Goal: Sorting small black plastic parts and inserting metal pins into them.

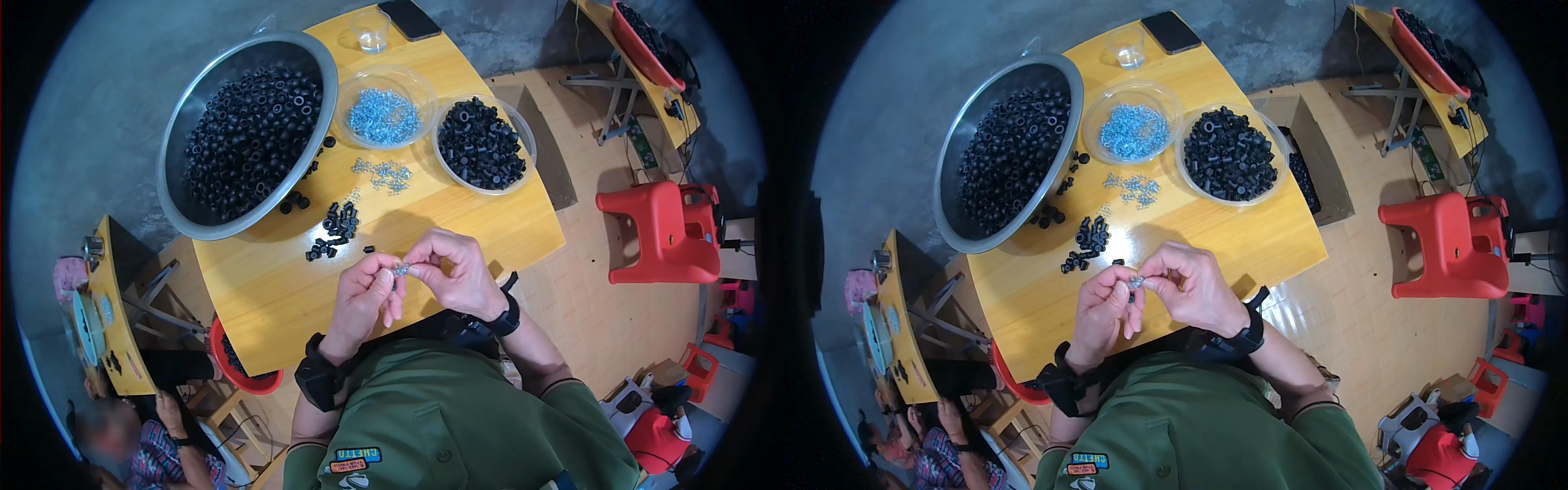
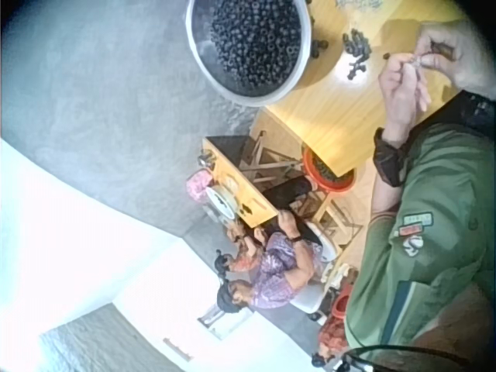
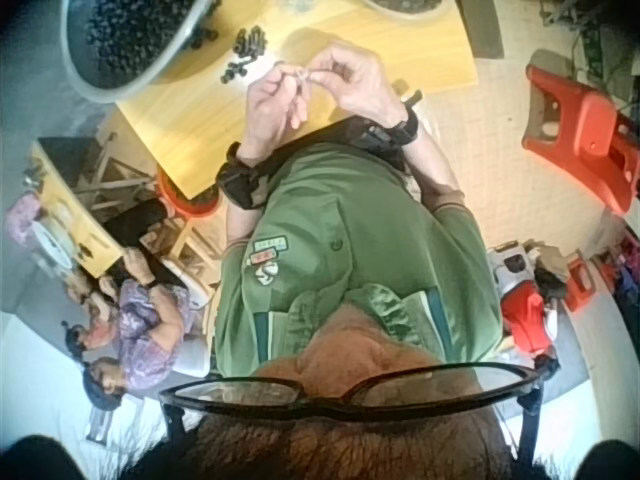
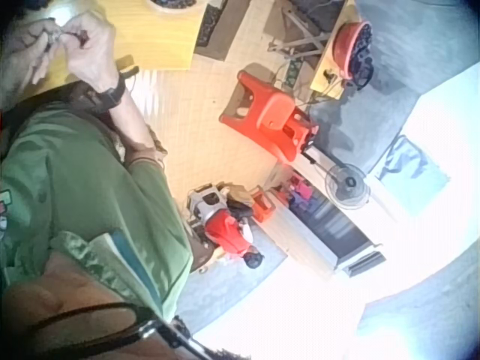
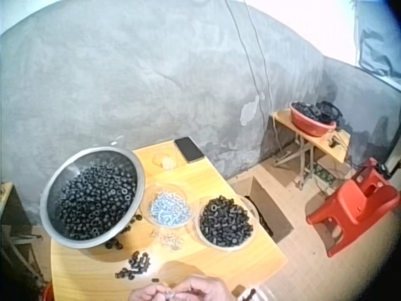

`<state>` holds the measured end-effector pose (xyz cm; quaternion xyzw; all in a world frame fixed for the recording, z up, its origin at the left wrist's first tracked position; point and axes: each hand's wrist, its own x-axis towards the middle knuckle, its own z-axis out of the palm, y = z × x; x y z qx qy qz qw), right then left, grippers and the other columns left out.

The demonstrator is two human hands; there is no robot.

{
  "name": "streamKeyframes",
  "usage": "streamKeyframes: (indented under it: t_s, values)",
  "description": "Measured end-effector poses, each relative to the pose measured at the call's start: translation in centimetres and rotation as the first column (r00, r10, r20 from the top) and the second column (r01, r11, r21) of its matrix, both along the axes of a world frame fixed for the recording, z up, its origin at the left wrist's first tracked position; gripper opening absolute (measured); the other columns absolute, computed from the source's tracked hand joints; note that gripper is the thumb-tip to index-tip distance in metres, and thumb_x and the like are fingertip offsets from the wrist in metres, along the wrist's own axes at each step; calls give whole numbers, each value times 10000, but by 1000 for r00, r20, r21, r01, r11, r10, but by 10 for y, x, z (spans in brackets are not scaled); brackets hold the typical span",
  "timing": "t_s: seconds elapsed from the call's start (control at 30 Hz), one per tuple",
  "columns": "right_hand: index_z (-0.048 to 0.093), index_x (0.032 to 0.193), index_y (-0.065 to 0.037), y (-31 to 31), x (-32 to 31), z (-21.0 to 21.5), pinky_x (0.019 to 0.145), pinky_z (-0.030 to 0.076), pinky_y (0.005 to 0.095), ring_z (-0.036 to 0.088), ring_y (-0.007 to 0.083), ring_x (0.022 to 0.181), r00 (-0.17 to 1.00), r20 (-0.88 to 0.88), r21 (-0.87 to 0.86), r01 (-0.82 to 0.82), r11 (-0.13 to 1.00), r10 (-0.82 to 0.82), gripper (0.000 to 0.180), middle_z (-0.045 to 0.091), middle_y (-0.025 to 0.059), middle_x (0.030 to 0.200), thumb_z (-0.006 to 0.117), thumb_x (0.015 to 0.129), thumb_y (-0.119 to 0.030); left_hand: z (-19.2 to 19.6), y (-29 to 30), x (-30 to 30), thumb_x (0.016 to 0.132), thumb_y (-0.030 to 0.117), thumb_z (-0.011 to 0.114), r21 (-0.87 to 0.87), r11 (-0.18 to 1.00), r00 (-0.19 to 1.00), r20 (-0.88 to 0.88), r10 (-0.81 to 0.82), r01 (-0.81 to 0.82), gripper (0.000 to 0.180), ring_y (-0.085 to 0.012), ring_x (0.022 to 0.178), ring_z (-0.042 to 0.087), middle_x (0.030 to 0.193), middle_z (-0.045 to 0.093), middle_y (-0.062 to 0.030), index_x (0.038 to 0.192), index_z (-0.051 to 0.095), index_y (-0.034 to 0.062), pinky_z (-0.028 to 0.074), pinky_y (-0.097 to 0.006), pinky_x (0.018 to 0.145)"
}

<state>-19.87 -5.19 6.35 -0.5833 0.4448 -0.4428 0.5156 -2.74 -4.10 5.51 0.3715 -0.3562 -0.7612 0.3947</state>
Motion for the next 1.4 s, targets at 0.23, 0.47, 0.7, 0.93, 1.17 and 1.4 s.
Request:
streamKeyframes:
  t_s: [0.23,0.47,0.7,0.93,1.17,1.4]
  values:
    - [610,795,-27,-20,-12,0,583,431,277,546,181,634,967,-35,-204,-254,946,252,130,574,58,707,617,710,70,4,-6,9,937,207,435,-29,983,972,159,-175,181,216,-68,498,510,725,537,-42,960,506,4,385,-166,411]
    - [577,801,-23,-23,-10,0,601,442,333,560,284,699,954,-122,-303,-298,905,273,186,561,96,748,542,685,118,8,-6,4,927,106,404,-21,994,958,269,-101,110,133,-46,482,476,714,504,-18,925,498,11,365,-167,407]
    - [554,840,-9,-19,-1,-1,619,458,338,562,285,739,975,-136,-323,-212,922,176,194,556,89,811,587,674,86,2,-8,3,934,101,402,-34,999,972,235,5,3,134,-54,480,481,716,507,-25,939,499,9,370,-169,398]
    - [548,834,-23,-19,3,-9,638,466,338,567,281,753,978,-175,-384,-174,907,114,197,553,90,803,602,678,85,-2,-9,5,936,149,424,-8,1000,982,190,1,0,165,-72,471,489,725,523,-39,955,506,8,373,-172,390]
    - [549,869,-22,-16,5,-10,614,469,306,584,249,700,992,-96,-222,-96,970,77,180,551,97,768,570,737,98,-4,-9,7,940,195,432,24,999,998,55,23,-24,204,-93,452,480,729,532,-65,951,516,9,363,-183,378]
    - [559,865,13,-12,10,-11,603,465,284,580,220,677,994,-73,-154,75,985,-87,158,566,100,778,588,725,80,-3,-8,6,938,186,432,35,999,998,68,12,-14,198,-94,452,474,726,531,-66,952,517,8,355,-182,380]
